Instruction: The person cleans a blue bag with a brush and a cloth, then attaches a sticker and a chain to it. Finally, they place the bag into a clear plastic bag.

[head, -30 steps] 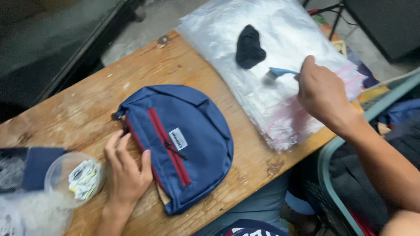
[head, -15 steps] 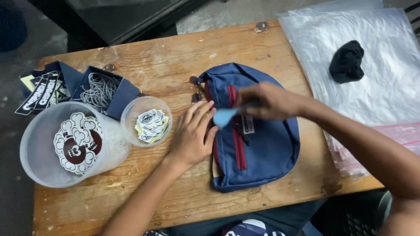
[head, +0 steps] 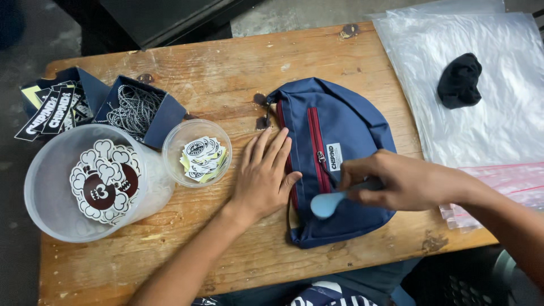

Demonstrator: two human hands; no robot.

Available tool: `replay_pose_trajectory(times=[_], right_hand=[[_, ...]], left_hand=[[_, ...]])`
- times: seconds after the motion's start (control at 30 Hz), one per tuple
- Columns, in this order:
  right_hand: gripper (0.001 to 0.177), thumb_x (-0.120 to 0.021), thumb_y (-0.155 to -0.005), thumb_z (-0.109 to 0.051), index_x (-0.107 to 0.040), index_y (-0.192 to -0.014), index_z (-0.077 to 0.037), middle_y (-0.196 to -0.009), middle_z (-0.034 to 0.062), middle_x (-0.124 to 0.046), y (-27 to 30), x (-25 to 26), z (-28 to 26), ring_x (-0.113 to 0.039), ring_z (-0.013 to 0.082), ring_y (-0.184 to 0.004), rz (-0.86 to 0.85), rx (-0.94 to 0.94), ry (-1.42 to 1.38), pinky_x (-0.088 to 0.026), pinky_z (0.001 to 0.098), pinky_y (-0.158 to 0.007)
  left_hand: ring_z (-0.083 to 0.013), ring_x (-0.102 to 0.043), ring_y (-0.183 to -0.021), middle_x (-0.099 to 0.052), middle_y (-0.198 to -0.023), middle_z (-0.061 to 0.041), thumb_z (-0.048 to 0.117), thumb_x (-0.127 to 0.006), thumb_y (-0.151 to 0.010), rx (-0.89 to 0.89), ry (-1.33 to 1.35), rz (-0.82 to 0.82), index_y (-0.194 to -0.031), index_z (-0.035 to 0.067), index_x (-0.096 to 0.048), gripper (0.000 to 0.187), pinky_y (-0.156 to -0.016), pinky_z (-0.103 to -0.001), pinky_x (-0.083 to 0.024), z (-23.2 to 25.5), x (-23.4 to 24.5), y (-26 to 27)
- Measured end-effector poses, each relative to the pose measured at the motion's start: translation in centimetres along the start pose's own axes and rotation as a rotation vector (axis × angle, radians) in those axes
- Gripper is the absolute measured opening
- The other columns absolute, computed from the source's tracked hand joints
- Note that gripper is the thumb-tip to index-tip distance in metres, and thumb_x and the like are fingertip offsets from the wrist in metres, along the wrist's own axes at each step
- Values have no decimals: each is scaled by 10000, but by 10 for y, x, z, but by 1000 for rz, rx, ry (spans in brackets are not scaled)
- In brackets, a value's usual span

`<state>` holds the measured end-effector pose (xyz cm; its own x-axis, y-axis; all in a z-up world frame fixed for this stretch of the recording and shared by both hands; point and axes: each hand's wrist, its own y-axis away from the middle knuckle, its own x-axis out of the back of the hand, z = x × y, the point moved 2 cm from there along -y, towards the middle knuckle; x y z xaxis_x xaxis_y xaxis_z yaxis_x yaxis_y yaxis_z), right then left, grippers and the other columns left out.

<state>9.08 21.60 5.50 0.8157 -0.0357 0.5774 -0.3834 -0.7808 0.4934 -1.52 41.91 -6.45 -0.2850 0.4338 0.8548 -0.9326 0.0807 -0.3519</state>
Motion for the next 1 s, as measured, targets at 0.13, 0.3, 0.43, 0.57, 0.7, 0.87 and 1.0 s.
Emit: replay_pose_trajectory(times=[0.13,0.3,0.43,0.57,0.7,0.87,1.0], right_hand=[[198,-670,-835,-194,-685,-1032,-190,-845,69,-821,3,-20,26,-736,378,-749,251,-2,137,-571,488,-650],[181,-712,-821,-163,-701,-1001,-175,-683,97,-756,5,-62,48,-697,321,-595,458,89,-86,-573,404,-584],[206,-626,-940,-142,-669,-1140,-126,-634,61,-628,-4,-76,94,-534,145,-549,771,86,-330,-464,305,-522],[176,-593,-975,-101,-640,-1136,-47,-612,51,-555,-14,-86,102,-486,112,-489,832,165,-636,-407,235,-467],[158,-563,-977,-80,-628,-1110,-23,-614,52,-493,-13,-89,95,-409,84,-478,817,157,-811,-329,208,-424],[156,-544,-981,-59,-609,-1116,-14,-605,62,-463,-14,-85,94,-376,87,-464,783,165,-888,-295,214,-405],[146,-550,-978,-59,-615,-1102,-17,-594,63,-470,-14,-85,96,-375,85,-457,766,150,-878,-292,215,-403]], left_hand=[[-449,-386,-1399,-453,-1511,-216,455,-464,-1022,-10,40,28,-1400,-37,-504,622,-1159,-586,-263,3,6,2],[-321,-643,-770,-558,-789,-53,476,-684,-849,216,93,143,-1000,77,-607,433,-684,-415,-513,19,13,9],[-335,-661,-686,-599,-724,-75,494,-732,-815,334,166,73,-917,69,-611,453,-600,-416,-510,25,1,9],[-272,-689,-634,-667,-720,-74,330,-769,-822,623,510,-14,-947,118,-605,296,-519,-336,-500,24,-4,7],[-175,-717,-737,-705,-770,-137,183,-694,-906,749,963,46,-967,16,-653,183,-616,-279,-560,18,-7,3],[-115,-589,-669,-667,-751,-59,193,-609,-959,852,1213,-110,-993,44,-626,154,-568,-243,-489,12,-13,4],[-168,-696,-574,-704,-683,-116,279,-706,-913,694,839,-144,-885,75,-647,214,-496,-249,-485,7,-1,1]])
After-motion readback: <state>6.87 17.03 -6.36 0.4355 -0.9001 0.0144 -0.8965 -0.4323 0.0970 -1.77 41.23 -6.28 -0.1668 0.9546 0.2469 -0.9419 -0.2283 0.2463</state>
